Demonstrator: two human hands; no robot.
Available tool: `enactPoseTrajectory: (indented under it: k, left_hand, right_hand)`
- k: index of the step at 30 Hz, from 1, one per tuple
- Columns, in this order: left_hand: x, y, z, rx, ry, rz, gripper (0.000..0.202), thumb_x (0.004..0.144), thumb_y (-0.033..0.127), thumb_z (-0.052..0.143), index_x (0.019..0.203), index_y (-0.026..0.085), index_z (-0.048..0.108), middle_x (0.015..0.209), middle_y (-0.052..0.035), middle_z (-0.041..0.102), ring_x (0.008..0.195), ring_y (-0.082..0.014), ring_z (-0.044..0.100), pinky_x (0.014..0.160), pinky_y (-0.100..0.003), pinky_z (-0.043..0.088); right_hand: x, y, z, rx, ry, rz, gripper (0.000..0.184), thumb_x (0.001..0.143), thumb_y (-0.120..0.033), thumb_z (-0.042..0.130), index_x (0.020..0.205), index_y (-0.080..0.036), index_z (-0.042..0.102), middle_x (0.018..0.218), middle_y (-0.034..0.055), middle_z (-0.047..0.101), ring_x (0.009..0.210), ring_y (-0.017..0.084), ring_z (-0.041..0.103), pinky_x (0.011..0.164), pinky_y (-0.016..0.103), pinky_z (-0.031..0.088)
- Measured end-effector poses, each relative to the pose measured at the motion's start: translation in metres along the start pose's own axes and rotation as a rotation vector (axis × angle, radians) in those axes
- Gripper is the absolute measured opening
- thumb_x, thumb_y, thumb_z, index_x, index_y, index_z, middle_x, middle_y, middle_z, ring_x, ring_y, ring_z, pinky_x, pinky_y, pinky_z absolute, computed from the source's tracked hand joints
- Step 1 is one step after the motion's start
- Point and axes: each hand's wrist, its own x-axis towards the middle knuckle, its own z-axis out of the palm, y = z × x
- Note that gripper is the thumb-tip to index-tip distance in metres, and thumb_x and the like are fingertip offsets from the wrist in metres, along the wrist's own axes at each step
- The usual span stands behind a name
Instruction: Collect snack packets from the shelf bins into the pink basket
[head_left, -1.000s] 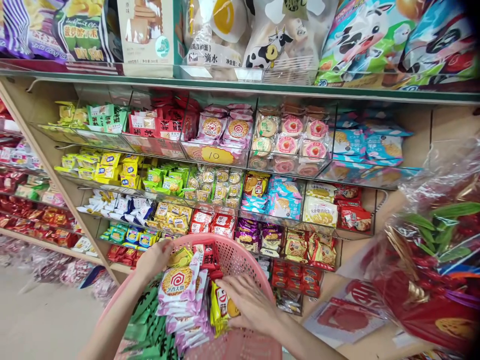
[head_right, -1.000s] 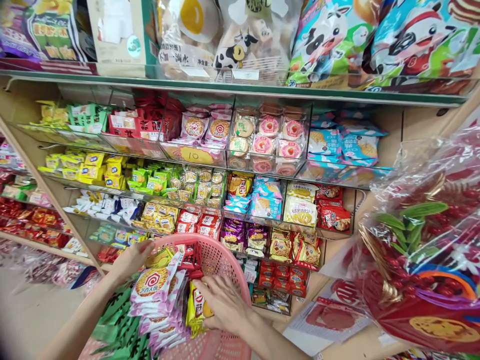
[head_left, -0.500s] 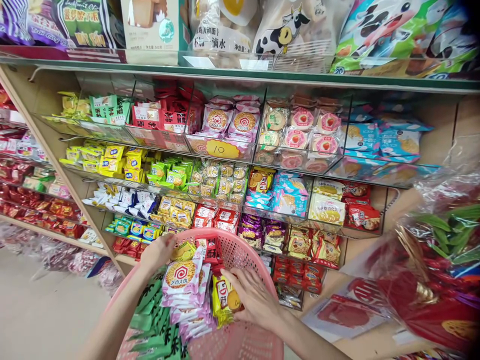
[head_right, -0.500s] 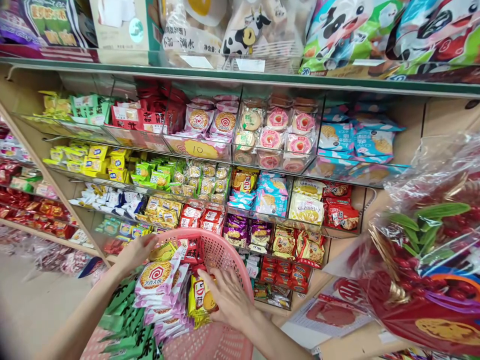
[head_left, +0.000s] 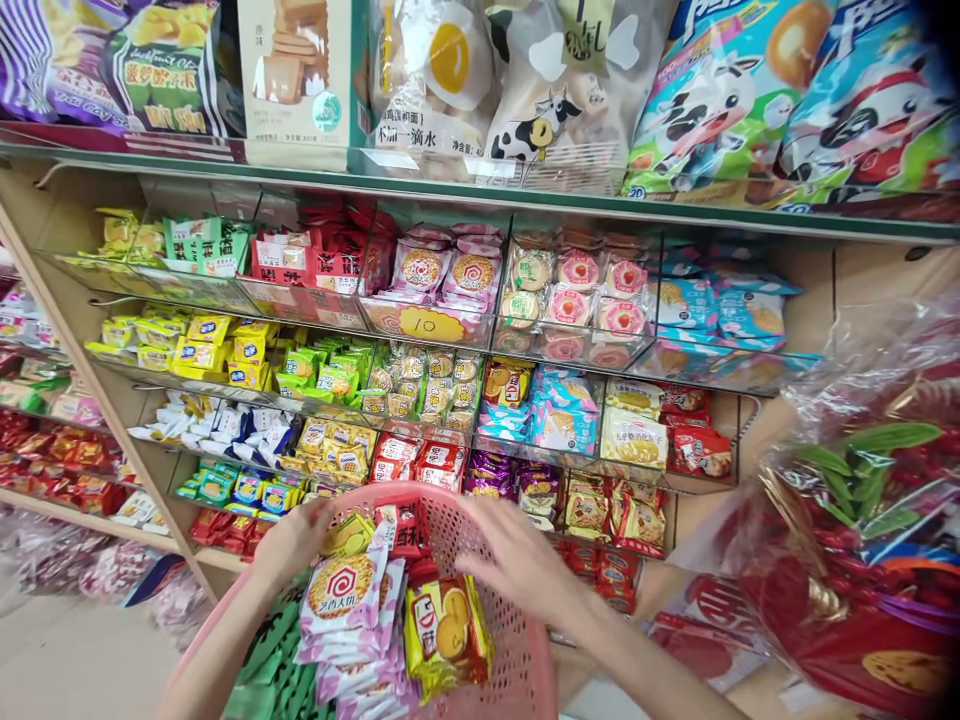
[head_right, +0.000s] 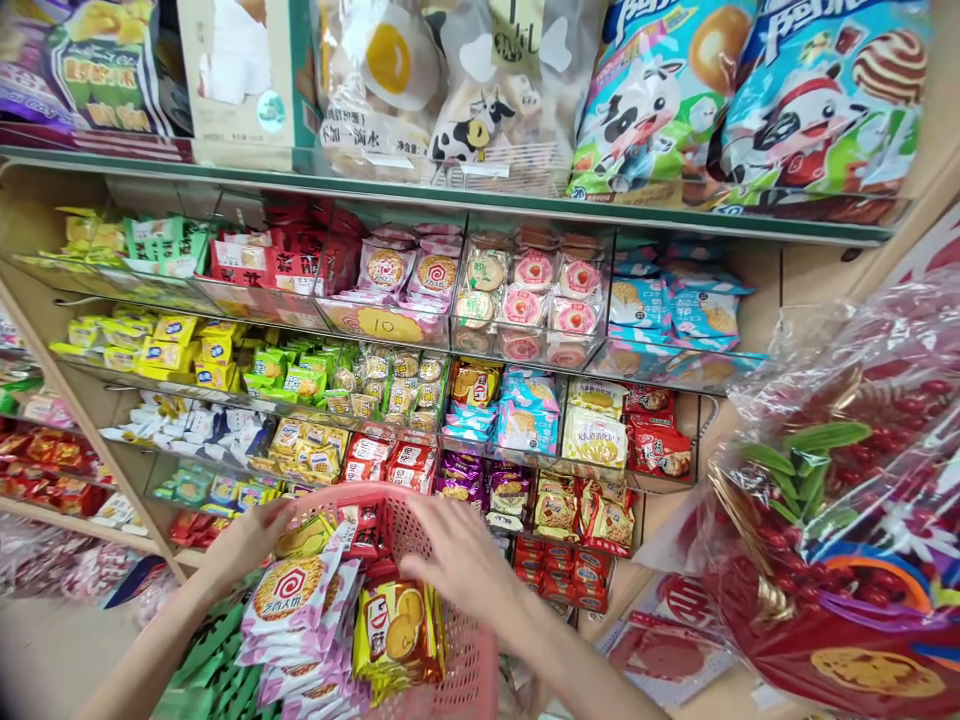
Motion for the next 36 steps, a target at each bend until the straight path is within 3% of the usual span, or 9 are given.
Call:
enactPoseTrajectory:
  k: [2, 4, 9, 12, 18, 27, 36]
  left_hand:
    - [0.001, -0.001, 0.000, -0.010, -0.007, -0.017, 0.054, 0.088, 0.048, 0.024, 0.122, 0.019, 0.054, 0.113, -0.0114, 0.066, 0.107, -0.0279, 0.060, 0.081, -0.032, 0.044]
    - [0.001, -0.002, 0.000, -0.023, -0.011, -0.020, 0.053, 0.088, 0.048, 0.024, 0.122, 0.020, 0.055, 0.113, -0.0108, 0.067, 0.107, -0.0277, 0.060, 0.081, -0.032, 0.044]
    - [0.004, -0.008, 0.004, -0.054, 0.010, -0.008, 0.052, 0.088, 0.047, 0.025, 0.119, 0.020, 0.056, 0.111, -0.0105, 0.067, 0.104, -0.0270, 0.062, 0.079, -0.031, 0.046]
    - [0.009, -0.015, 0.008, -0.065, 0.030, -0.011, 0.054, 0.087, 0.048, 0.026, 0.120, 0.019, 0.056, 0.114, -0.0114, 0.066, 0.106, -0.0269, 0.061, 0.080, -0.031, 0.046]
    - [0.013, -0.024, 0.011, -0.071, 0.033, -0.003, 0.053, 0.087, 0.047, 0.026, 0.118, 0.019, 0.057, 0.109, -0.0118, 0.068, 0.104, -0.0272, 0.062, 0.081, -0.032, 0.046]
    - [0.009, -0.020, 0.007, -0.054, 0.052, -0.035, 0.049, 0.087, 0.047, 0.027, 0.113, 0.022, 0.060, 0.104, -0.0093, 0.070, 0.099, -0.0266, 0.064, 0.073, -0.030, 0.046]
    - [0.012, -0.021, 0.009, -0.097, 0.035, 0.002, 0.050, 0.088, 0.046, 0.027, 0.114, 0.020, 0.059, 0.105, -0.0111, 0.070, 0.103, -0.0264, 0.063, 0.078, -0.030, 0.046]
  right_hand:
    - [0.023, 0.015, -0.026, -0.170, 0.176, 0.030, 0.037, 0.093, -0.030, 0.039, 0.127, -0.018, 0.046, 0.122, 0.0099, 0.057, 0.110, 0.022, 0.049, 0.093, 0.037, 0.039]
    - [0.045, 0.034, -0.047, -0.383, 0.246, 0.066, 0.029, 0.093, -0.022, 0.037, 0.117, -0.016, 0.054, 0.114, 0.0105, 0.060, 0.102, 0.022, 0.051, 0.086, 0.036, 0.040]
    - [0.093, 0.078, -0.069, -0.791, 0.179, 0.178, 0.025, 0.086, -0.006, 0.040, 0.101, -0.012, 0.058, 0.098, 0.0135, 0.061, 0.092, 0.026, 0.050, 0.077, 0.036, 0.036]
    - [0.113, 0.091, -0.068, -0.828, 0.194, 0.186, 0.027, 0.083, -0.002, 0.039, 0.099, -0.011, 0.058, 0.095, 0.0148, 0.061, 0.092, 0.026, 0.049, 0.081, 0.038, 0.033]
    - [0.134, 0.097, -0.053, -0.869, 0.266, 0.250, 0.036, 0.085, -0.007, 0.036, 0.118, -0.008, 0.051, 0.105, 0.0186, 0.060, 0.096, 0.029, 0.047, 0.090, 0.046, 0.026]
    - [0.141, 0.102, -0.052, -0.850, 0.289, 0.290, 0.028, 0.084, -0.012, 0.041, 0.109, -0.010, 0.053, 0.098, 0.0179, 0.062, 0.093, 0.028, 0.048, 0.086, 0.045, 0.027]
    - [0.136, 0.102, -0.052, -0.846, 0.324, 0.273, 0.028, 0.082, -0.011, 0.044, 0.109, -0.011, 0.052, 0.096, 0.0152, 0.061, 0.091, 0.027, 0.047, 0.087, 0.044, 0.025]
